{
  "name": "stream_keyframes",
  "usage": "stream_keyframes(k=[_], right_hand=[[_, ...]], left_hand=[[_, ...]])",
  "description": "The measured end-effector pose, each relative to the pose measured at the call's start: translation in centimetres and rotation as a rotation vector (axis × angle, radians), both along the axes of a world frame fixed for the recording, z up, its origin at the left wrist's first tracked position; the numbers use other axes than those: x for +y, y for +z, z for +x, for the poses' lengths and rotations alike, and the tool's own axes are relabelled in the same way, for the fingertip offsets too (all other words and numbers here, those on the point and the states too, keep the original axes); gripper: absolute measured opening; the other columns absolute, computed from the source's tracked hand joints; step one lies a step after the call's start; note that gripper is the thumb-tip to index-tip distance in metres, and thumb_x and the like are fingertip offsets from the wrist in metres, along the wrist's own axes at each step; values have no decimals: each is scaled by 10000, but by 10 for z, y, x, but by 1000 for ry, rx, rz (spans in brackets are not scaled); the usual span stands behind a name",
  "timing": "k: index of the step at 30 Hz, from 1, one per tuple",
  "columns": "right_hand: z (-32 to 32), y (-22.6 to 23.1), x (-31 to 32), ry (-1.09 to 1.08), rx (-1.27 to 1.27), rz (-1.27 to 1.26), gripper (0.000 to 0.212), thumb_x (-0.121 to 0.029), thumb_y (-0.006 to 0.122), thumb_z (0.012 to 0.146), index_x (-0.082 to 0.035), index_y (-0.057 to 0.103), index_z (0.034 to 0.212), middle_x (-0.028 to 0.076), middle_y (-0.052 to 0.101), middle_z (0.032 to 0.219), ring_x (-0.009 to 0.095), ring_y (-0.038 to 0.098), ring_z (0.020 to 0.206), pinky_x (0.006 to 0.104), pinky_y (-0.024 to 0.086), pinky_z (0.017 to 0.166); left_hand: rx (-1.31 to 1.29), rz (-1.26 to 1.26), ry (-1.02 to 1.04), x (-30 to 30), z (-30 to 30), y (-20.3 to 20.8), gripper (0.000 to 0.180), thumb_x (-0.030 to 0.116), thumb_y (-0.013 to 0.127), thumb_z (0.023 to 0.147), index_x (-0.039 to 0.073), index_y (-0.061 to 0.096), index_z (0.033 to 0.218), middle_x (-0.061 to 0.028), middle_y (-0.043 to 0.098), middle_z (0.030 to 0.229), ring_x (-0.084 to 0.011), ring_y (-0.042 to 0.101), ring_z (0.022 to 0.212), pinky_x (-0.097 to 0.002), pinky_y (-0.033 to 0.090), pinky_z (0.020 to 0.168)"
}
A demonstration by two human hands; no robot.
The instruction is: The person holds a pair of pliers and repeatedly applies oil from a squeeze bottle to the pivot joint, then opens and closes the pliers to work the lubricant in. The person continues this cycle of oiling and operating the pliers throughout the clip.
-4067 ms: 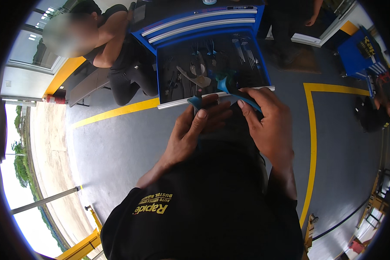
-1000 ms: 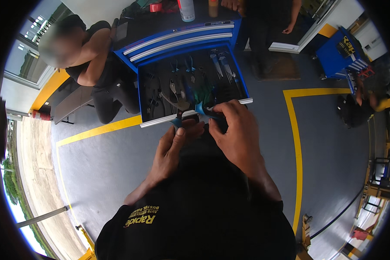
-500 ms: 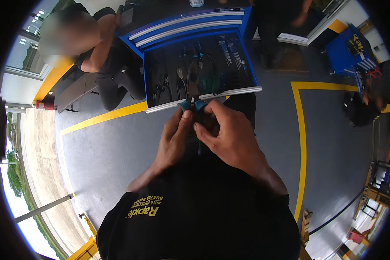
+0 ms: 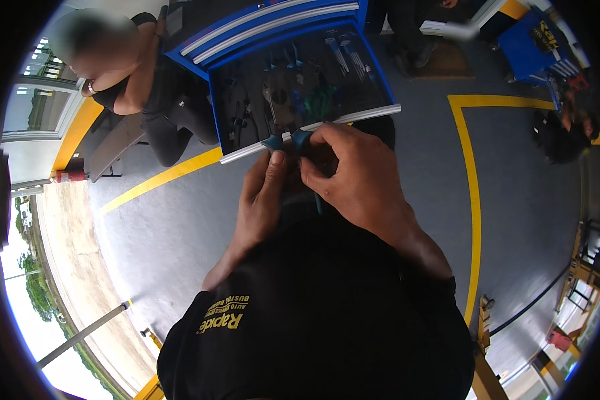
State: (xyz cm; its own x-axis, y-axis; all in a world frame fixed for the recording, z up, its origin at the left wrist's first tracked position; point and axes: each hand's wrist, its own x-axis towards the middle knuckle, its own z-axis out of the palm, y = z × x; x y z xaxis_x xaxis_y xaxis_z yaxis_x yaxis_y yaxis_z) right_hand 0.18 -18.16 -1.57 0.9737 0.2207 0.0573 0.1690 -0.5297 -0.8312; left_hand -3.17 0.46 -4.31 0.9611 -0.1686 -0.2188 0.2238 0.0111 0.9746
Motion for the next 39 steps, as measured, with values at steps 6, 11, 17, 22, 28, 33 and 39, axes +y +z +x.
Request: stream_keyframes(k=[6,11,17,22,28,33,39], right_hand=[[3,2,8,-27,45,2,184,-77,811,892,-4,692,1012,67,712,903,148,731,810,296,561,690],[23,-23,11,-40,-37,46,201,-99,813,910,-14,685,1039,66,715,948,143,706,811,300,549,701],[35,-21,24,-77,73,222,186,-57,794,947,-1,704,1100,29,712,910,75,656,821,250,513,719],[63,-39,7,11,232,143,197,-122,825,945,-1,720,1057,18,710,870,58,644,790,227,500,717],[171,-42,-17,70,346,529,294,-287,713,1047,-14,726,939,37,674,777,89,604,677,226,456,603],[351,-64,-35,-146,481,1233,232,-278,637,1079,-54,639,1022,8,547,754,120,503,623,270,403,577],[503,-112,-2,-391,830,1463,595,-488,297,1136,-9,641,1056,82,643,823,176,558,665,324,399,615]], left_hand=[[169,-285,141,-8,2,-1,478,375,419,1181,-22,544,1415,-108,689,1216,-196,698,1158,-376,570,1031],[269,-158,88,1,14,-4,520,394,449,1171,-39,575,1429,-167,694,1297,-252,688,1227,-386,547,1060],[250,-404,125,2,25,-22,546,386,386,1181,-71,492,1459,-210,656,1344,-303,672,1281,-439,564,1085],[301,-408,72,14,41,-28,559,381,354,1186,-82,440,1488,-258,613,1419,-356,622,1362,-469,559,1110],[262,-423,36,28,57,-25,560,368,333,1188,-71,394,1531,-269,578,1480,-382,603,1383,-484,572,1093],[272,-425,40,37,79,-18,563,371,326,1188,-60,386,1546,-265,569,1495,-388,603,1382,-488,583,1082],[384,-541,51,45,96,-16,402,154,465,1150,-11,405,1512,-281,490,1572,-387,566,1423,-465,618,1053]])
